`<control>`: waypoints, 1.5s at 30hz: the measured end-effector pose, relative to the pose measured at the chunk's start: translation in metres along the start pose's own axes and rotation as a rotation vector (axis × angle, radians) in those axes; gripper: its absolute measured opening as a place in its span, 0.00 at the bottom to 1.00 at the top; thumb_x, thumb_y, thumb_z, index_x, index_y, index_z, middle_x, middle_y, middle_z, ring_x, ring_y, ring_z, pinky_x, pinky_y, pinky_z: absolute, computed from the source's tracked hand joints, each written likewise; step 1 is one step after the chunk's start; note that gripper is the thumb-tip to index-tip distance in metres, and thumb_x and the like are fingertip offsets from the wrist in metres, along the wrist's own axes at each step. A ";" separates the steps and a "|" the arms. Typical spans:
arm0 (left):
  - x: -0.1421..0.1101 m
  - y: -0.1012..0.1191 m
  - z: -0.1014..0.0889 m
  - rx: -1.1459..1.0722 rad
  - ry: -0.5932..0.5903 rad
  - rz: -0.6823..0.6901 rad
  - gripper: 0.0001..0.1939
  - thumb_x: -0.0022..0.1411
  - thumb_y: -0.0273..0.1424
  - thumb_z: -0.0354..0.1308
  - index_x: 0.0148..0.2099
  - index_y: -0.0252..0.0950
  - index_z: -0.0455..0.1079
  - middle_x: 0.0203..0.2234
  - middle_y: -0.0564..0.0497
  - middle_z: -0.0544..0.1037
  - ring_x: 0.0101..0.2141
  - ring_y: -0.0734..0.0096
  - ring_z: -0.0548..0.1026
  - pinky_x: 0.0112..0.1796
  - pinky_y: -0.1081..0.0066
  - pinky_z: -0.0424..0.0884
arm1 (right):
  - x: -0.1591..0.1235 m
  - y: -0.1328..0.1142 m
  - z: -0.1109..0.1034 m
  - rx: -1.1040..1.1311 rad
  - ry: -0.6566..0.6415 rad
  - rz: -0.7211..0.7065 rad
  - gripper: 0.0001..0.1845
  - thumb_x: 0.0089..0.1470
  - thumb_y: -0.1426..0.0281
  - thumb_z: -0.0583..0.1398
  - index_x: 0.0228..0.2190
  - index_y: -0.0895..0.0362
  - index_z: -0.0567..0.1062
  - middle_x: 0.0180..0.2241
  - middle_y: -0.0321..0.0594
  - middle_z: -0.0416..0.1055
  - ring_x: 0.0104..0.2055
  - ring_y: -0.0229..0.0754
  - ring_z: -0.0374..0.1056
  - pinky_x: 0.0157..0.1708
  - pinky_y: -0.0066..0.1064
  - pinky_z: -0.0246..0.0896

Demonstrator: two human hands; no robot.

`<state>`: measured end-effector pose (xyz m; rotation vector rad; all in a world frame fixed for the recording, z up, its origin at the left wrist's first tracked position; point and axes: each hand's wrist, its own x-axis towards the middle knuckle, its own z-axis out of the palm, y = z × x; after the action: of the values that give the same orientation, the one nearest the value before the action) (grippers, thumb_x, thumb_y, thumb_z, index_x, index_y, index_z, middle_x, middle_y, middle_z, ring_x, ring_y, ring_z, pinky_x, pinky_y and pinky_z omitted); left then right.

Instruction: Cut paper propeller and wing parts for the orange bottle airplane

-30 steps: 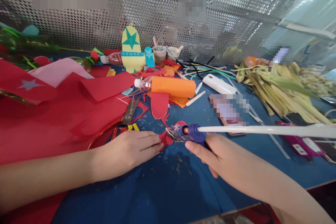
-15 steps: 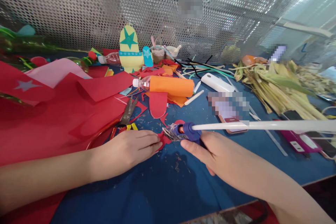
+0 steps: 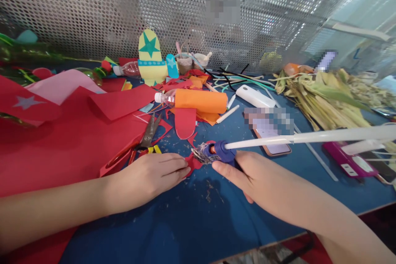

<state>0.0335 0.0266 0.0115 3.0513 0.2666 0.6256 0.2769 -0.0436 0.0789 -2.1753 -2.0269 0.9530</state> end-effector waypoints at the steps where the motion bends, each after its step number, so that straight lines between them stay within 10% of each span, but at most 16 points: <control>1: 0.000 0.000 0.000 -0.002 -0.002 0.002 0.14 0.69 0.22 0.44 0.45 0.31 0.72 0.34 0.43 0.79 0.41 0.65 0.76 0.41 0.68 0.76 | 0.000 0.000 0.000 -0.007 0.008 -0.007 0.33 0.54 0.39 0.44 0.19 0.52 0.64 0.13 0.32 0.66 0.17 0.38 0.66 0.25 0.31 0.59; 45: 0.001 0.000 0.002 -0.001 0.027 -0.009 0.15 0.70 0.23 0.43 0.43 0.32 0.72 0.33 0.44 0.79 0.40 0.67 0.77 0.41 0.66 0.77 | 0.000 0.002 -0.004 -0.098 0.030 -0.080 0.30 0.59 0.45 0.46 0.17 0.52 0.61 0.13 0.32 0.65 0.17 0.39 0.67 0.25 0.31 0.59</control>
<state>0.0355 0.0264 0.0097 3.0410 0.2801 0.6661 0.2804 -0.0423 0.0817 -2.1215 -2.1724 0.8251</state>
